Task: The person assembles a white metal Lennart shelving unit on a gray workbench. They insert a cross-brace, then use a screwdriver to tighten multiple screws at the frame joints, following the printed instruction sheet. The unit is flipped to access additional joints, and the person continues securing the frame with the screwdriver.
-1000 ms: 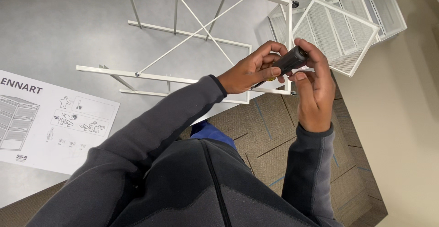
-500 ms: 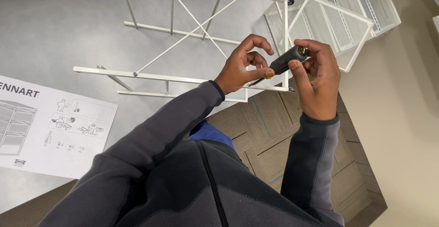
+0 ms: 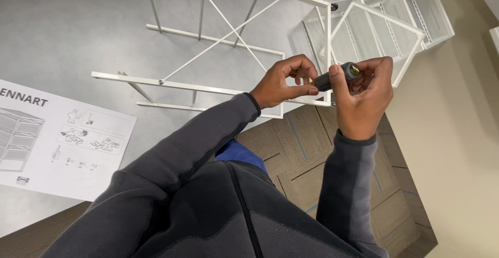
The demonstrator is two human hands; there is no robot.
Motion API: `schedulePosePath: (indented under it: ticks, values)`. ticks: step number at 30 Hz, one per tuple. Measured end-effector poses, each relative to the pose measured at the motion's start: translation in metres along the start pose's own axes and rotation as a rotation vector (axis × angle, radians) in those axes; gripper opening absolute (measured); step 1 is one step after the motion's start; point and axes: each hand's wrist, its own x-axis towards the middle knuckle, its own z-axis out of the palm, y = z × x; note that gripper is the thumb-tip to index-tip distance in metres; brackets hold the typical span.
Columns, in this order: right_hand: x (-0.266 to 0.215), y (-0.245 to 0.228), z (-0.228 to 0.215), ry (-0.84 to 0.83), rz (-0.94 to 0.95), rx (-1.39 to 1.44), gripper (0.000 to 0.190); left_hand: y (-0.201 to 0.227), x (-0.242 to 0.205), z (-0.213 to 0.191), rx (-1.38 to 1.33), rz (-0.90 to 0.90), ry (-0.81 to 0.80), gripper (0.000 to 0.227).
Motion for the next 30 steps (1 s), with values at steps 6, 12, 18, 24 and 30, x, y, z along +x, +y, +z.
schedulePosePath:
  ticks: [6, 12, 18, 24, 30]
  values:
    - [0.003, -0.041, -0.003, -0.241, 0.008, 0.281, 0.046, 0.005, -0.001, -0.001, -0.037, -0.01, -0.025, 0.028]
    - [0.005, -0.048, -0.007, -0.214, -0.018, 0.204, 0.034, 0.013, -0.001, 0.001, -0.021, 0.024, -0.088, 0.045]
    - [0.006, -0.021, 0.004, -0.074, -0.053, 0.055, 0.026, 0.008, -0.002, 0.0, 0.046, 0.015, -0.054, 0.04]
    - [0.01, -0.051, 0.0, -0.253, 0.073, 0.354, 0.032, 0.028, -0.006, 0.006, 0.035, -0.003, -0.063, 0.033]
    - [0.007, -0.06, -0.013, -0.361, 0.091, 0.302, 0.04, 0.008, -0.004, -0.001, -0.006, 0.0, -0.077, 0.032]
